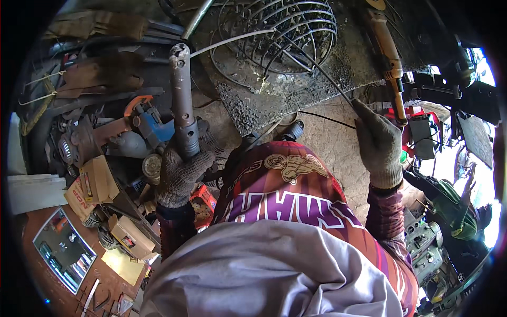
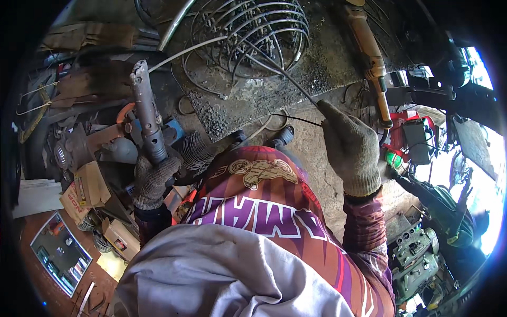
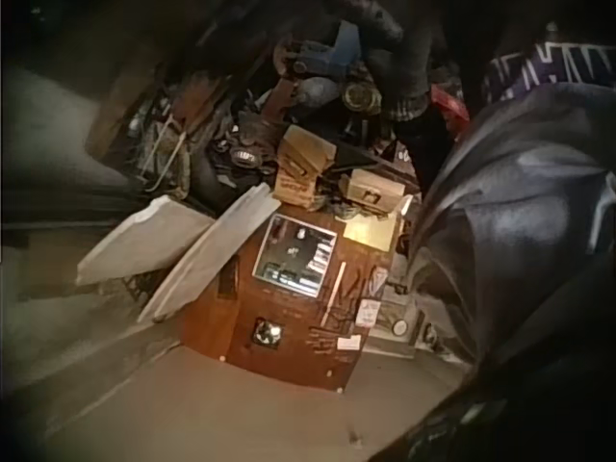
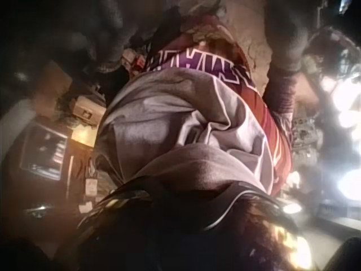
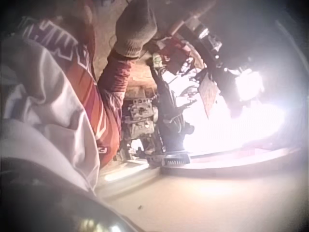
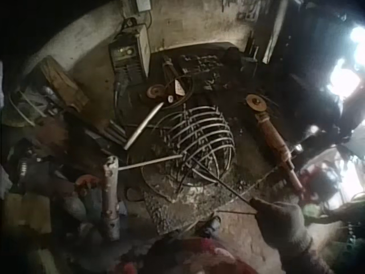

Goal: The person fabricates a metal wire cage by welding wire segments onto a frame with a welding rod and grinding the welds smooth with an angle grinder.

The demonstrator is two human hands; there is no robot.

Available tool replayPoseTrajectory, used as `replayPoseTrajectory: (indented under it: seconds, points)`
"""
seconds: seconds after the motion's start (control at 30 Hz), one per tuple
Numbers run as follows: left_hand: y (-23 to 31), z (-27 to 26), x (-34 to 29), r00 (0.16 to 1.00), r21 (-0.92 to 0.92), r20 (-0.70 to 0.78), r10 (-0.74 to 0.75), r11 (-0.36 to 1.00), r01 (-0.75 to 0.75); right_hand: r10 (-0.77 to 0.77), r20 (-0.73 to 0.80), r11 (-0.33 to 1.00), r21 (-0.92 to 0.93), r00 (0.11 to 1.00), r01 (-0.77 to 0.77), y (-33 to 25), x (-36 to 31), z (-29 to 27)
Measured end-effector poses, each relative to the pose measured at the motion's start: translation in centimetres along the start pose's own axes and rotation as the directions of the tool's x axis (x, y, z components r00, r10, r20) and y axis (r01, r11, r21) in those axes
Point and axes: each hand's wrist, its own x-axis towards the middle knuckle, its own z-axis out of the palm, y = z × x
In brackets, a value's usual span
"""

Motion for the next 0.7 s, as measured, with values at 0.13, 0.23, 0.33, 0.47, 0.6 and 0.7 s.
replayPoseTrajectory:
  seconds: [0.13,0.23,0.33,0.47,0.6,0.7]
  points:
    - [-0.4,0.2,0.0,1.000,-0.063,-0.003,0.031,0.998,-0.031,-0.030,-0.018,1.000,0.006,0.999,0.030,0.4,0.1,0.1]
    - [-0.9,-0.3,0.2,1.000,-0.078,0.015,0.019,0.997,-0.018,-0.002,-0.008,1.000,0.020,1.000,0.002,0.3,0.0,0.1]
    - [-1.0,0.0,0.2,0.998,-0.050,-0.043,0.054,0.997,-0.056,-0.012,-0.023,1.000,0.019,1.000,0.013,0.0,0.0,0.2]
    - [-0.1,0.5,0.0,0.997,0.009,-0.068,0.019,1.000,-0.018,0.033,0.010,0.999,0.025,0.999,-0.033,-0.3,0.0,-0.1]
    - [-0.4,0.7,0.1,0.996,0.065,-0.061,0.063,0.996,-0.059,0.029,-0.003,0.999,0.045,1.000,-0.028,0.0,-0.1,0.1]
    - [0.2,1.0,-0.2,0.998,0.049,-0.065,0.019,0.999,-0.016,-0.001,-0.021,1.000,0.030,1.000,0.002,0.3,-0.1,0.3]
